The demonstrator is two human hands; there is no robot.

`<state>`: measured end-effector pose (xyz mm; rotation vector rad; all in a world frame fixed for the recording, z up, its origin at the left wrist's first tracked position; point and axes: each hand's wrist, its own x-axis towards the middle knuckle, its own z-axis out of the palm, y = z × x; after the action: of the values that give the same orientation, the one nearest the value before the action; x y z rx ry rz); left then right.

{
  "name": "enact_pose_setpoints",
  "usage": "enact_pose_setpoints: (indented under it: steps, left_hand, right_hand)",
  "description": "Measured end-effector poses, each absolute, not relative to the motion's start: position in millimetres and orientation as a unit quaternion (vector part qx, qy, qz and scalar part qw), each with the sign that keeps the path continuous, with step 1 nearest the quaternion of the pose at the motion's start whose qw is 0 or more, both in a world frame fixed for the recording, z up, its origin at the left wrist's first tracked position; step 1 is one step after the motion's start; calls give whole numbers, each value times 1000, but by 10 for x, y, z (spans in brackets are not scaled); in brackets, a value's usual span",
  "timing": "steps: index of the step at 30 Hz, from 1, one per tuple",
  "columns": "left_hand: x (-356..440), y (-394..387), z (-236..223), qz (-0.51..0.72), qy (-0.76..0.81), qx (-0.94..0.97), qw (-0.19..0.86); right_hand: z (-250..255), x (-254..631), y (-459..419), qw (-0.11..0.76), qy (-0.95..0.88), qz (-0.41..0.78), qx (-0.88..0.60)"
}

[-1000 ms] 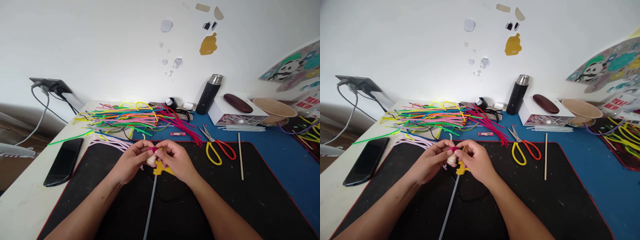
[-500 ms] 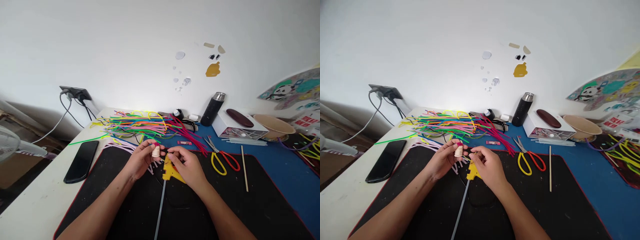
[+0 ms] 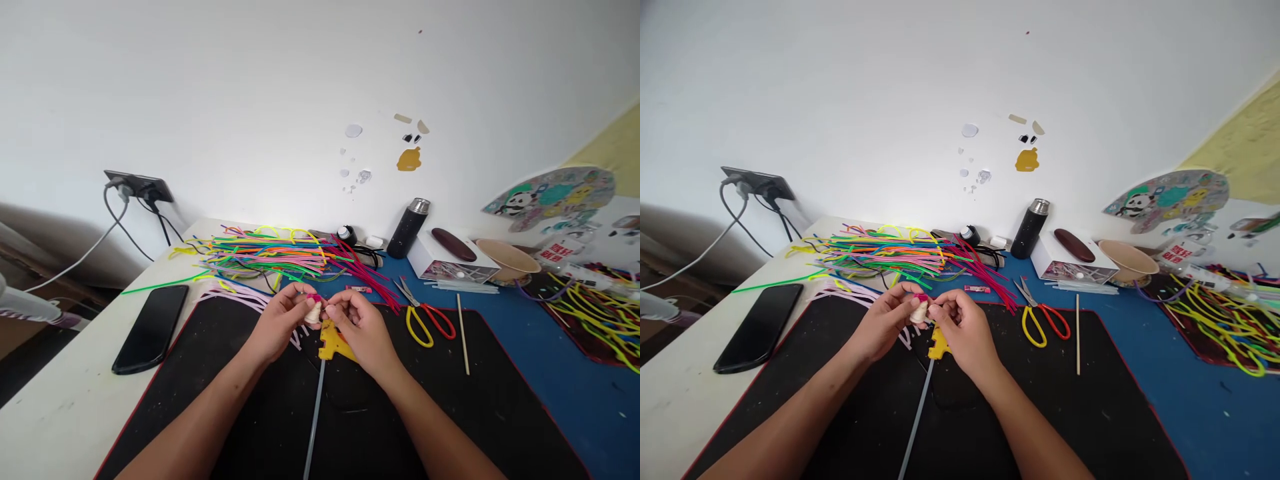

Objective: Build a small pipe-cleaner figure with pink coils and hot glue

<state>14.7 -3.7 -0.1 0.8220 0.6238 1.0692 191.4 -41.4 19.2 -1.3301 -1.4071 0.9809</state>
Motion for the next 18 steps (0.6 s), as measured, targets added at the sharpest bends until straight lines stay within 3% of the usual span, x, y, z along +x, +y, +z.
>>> enact_pose_setpoints:
  steps: [18]
  left_hand:
    - [128,-49,13,472,269,396,740]
  right_hand:
    - [118,1854,-253,476,-523,506,-494]
